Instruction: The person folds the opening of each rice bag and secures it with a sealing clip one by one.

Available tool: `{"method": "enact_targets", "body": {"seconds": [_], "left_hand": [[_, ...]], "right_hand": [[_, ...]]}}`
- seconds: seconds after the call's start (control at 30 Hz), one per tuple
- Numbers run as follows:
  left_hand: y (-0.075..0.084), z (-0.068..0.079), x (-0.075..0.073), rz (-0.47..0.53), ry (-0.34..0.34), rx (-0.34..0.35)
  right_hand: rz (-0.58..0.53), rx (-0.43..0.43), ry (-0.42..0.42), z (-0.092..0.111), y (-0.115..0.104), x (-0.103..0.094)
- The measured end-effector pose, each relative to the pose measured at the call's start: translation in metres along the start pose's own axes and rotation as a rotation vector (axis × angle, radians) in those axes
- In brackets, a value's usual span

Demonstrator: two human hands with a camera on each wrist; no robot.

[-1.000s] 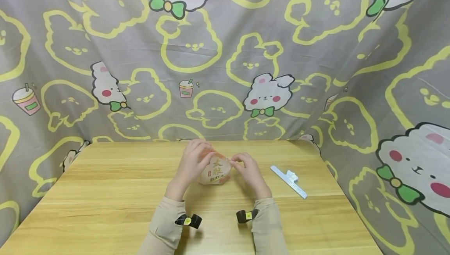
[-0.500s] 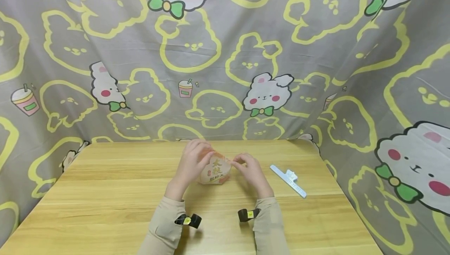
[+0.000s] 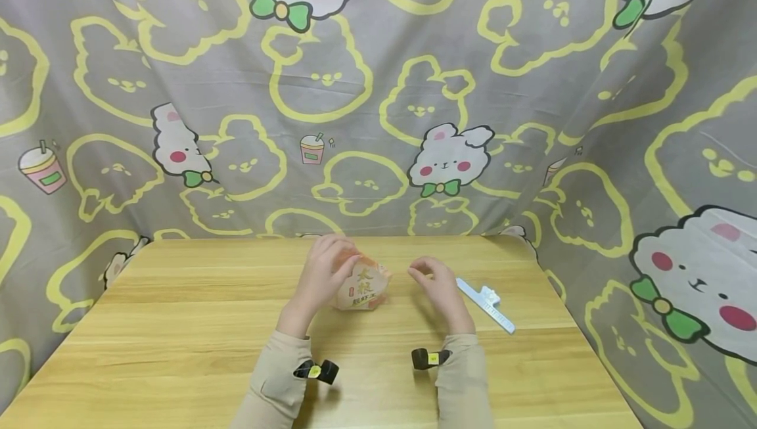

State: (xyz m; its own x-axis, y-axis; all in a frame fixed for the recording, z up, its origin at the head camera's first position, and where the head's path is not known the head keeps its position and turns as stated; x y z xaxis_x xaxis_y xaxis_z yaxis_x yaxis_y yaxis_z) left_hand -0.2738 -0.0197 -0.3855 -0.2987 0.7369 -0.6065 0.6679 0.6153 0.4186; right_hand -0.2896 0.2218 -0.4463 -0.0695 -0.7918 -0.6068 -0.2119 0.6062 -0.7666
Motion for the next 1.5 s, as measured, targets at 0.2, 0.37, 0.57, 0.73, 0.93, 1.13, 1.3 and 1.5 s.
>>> {"method": "enact_targets", "body": {"seconds": [0.2,0.37,0.57,0.73,0.93,1.13,1.3,1.5], "left_hand": [[0.0,0.0,0.0,0.004,0.0,-0.004],[0.0,0.0,0.0,0.003,0.001,-0.005],[-0.001,0.0,0.0,0.005,0.001,-0.007],[-0.001,0.0,0.001,0.008,-0.004,-0.006],[-0.001,0.0,0.001,0.005,-0.004,-0.009],[-0.001,0.0,0.001,0.001,-0.001,-0.007],[0.0,0.0,0.001,0.004,0.001,-0.004],[-0.001,0.0,0.0,0.009,0.007,0.002]], "right_hand": [[-0.002,0.023,0.04,0.003,0.009,-0.012],[-0.011,0.073,0.05,0.007,0.019,-0.024],[0.015,0.112,0.088,0.012,0.032,-0.038],[0.025,0.137,0.129,0.014,0.04,-0.046],[0.029,0.16,0.149,0.019,0.049,-0.053],[0.006,0.206,0.208,0.026,0.057,-0.061],[-0.008,0.243,0.273,0.031,0.064,-0.066],[0.0,0.283,0.331,0.037,0.075,-0.07]]}}
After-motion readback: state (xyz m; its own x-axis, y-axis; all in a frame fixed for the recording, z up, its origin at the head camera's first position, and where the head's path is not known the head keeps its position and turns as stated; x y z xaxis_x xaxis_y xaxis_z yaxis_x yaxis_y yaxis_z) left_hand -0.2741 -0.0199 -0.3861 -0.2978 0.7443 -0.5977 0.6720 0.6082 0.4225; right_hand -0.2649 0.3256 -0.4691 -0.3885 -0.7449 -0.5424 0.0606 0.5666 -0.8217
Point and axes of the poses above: each hand's wrist, its own z-axis away from the middle knuckle, its own x-axis out of the palm, y = z × x, the point moved 4 cm from there along -z, towards the middle knuckle, and after that the axes turned 3 degrees about -y, right-handed, at the moved point
